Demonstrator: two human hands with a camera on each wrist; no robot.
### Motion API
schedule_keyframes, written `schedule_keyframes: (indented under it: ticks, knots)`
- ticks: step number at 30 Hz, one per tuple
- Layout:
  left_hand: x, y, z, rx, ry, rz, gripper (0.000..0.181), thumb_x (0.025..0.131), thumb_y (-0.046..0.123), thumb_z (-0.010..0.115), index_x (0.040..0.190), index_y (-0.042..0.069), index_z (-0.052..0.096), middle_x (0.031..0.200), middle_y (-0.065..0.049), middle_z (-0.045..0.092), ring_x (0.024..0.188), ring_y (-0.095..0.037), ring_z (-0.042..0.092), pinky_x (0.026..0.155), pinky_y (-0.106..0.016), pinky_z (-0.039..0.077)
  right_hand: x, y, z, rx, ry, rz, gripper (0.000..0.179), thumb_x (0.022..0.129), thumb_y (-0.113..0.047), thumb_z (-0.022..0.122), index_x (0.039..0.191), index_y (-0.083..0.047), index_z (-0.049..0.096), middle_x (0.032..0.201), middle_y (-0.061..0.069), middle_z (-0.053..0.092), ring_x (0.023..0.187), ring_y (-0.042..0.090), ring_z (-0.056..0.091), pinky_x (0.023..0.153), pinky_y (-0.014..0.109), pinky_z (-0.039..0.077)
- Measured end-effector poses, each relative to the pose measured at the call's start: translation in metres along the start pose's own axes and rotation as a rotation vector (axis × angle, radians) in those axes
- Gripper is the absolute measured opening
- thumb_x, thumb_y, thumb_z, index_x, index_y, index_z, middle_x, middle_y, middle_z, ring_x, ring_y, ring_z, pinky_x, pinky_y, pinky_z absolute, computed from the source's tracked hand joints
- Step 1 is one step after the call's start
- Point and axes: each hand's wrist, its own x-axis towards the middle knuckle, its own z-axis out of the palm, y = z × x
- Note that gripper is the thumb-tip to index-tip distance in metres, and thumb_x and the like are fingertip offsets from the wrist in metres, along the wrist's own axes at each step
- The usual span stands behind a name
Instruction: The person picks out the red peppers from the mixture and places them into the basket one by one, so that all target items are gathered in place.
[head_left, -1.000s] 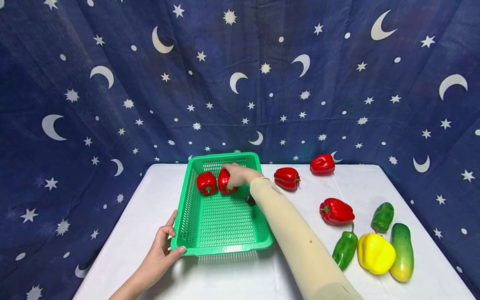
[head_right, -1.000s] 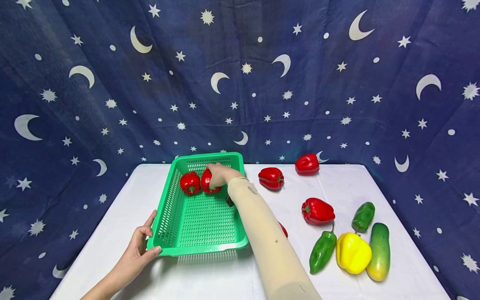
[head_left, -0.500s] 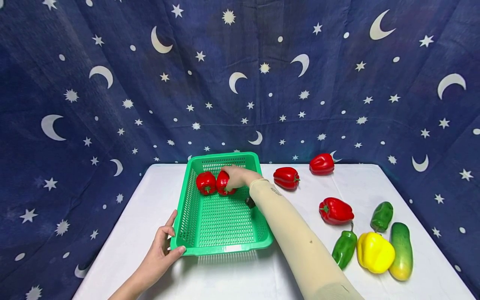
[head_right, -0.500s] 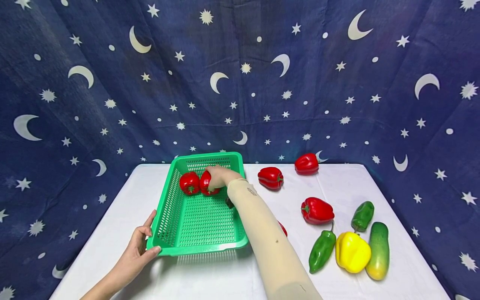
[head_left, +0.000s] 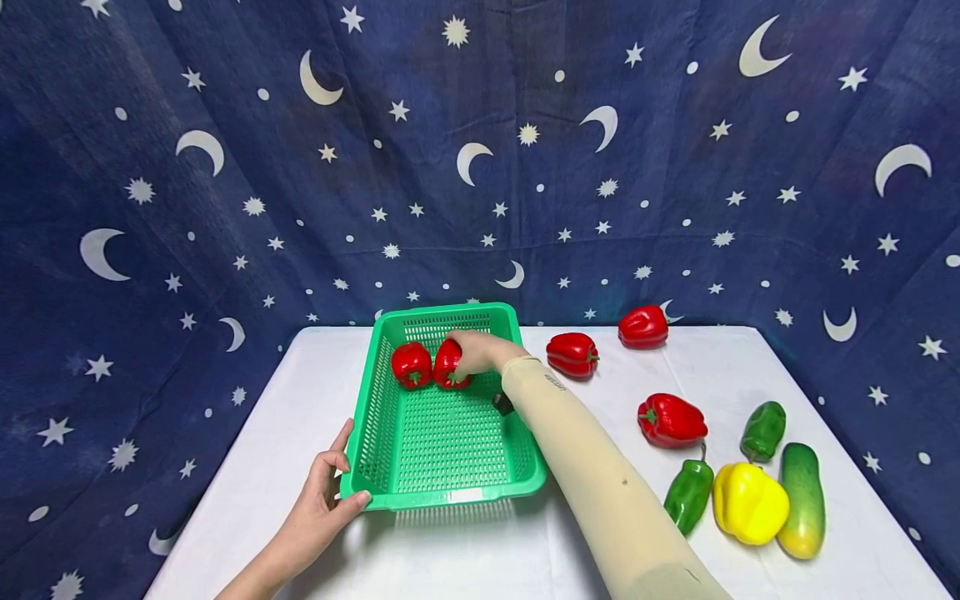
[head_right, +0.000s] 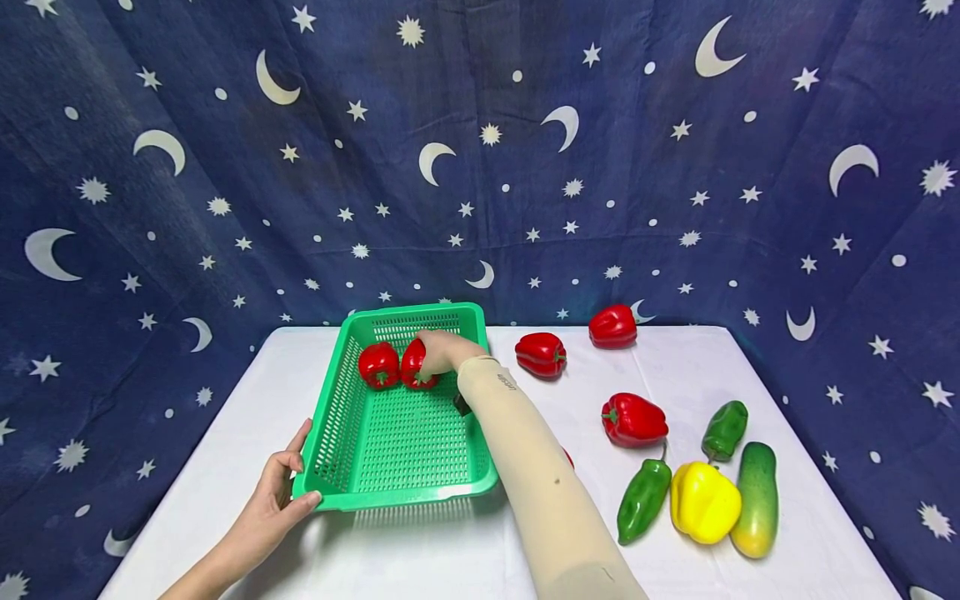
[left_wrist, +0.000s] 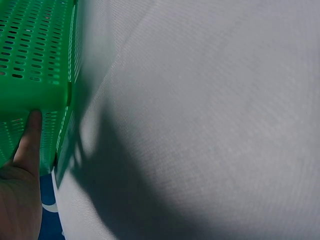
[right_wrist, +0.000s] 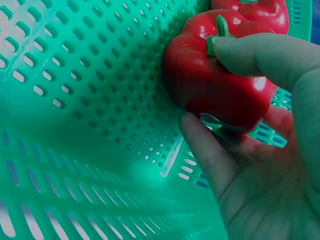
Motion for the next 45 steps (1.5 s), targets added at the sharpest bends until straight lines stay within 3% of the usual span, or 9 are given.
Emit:
schedule_keyframes:
  ticks: [15, 31, 45]
  knots:
    - [0.0005, 0.0008, 0.0001, 0.001, 0.002, -0.003, 0.037, 0.098, -0.008, 0.059, 0.113, 0.001, 0.026, 0.172, -0.011, 0.001, 0.136, -0.028, 0.044, 0.085, -0.033, 0.055, 0.0011, 0.0024, -0.0004, -0.009, 0.010, 0.011, 0.086, 0.082, -0.019, 0.082, 0.156, -0.010, 0.039, 0.141, 0.009, 0.056, 0.121, 0.026, 0.054, 0.098, 0.039, 0.047]
    - [0.0003, 0.0000, -0.0001, -0.007, -0.001, 0.000, 0.037, 0.098, -0.009, 0.058, 0.113, 0.000, 0.026, 0.172, -0.009, 0.001, 0.137, -0.028, 0.043, 0.086, -0.033, 0.055, 0.0016, 0.0040, -0.0002, -0.045, 0.061, -0.003, 0.073, 0.086, -0.016, 0.078, 0.151, -0.008, 0.047, 0.146, 0.008, 0.056, 0.126, 0.025, 0.053, 0.103, 0.038, 0.044]
    - [-0.0001, 0.0016, 0.0015, -0.021, 0.001, -0.013, 0.037, 0.098, -0.009, 0.058, 0.113, 0.001, 0.026, 0.172, -0.010, 0.000, 0.140, -0.024, 0.040, 0.087, -0.032, 0.054, 0.0040, 0.0051, 0.0047, -0.073, 0.085, -0.020, 0.066, 0.088, -0.017, 0.075, 0.149, -0.011, 0.050, 0.136, 0.007, 0.062, 0.119, 0.024, 0.057, 0.100, 0.037, 0.046]
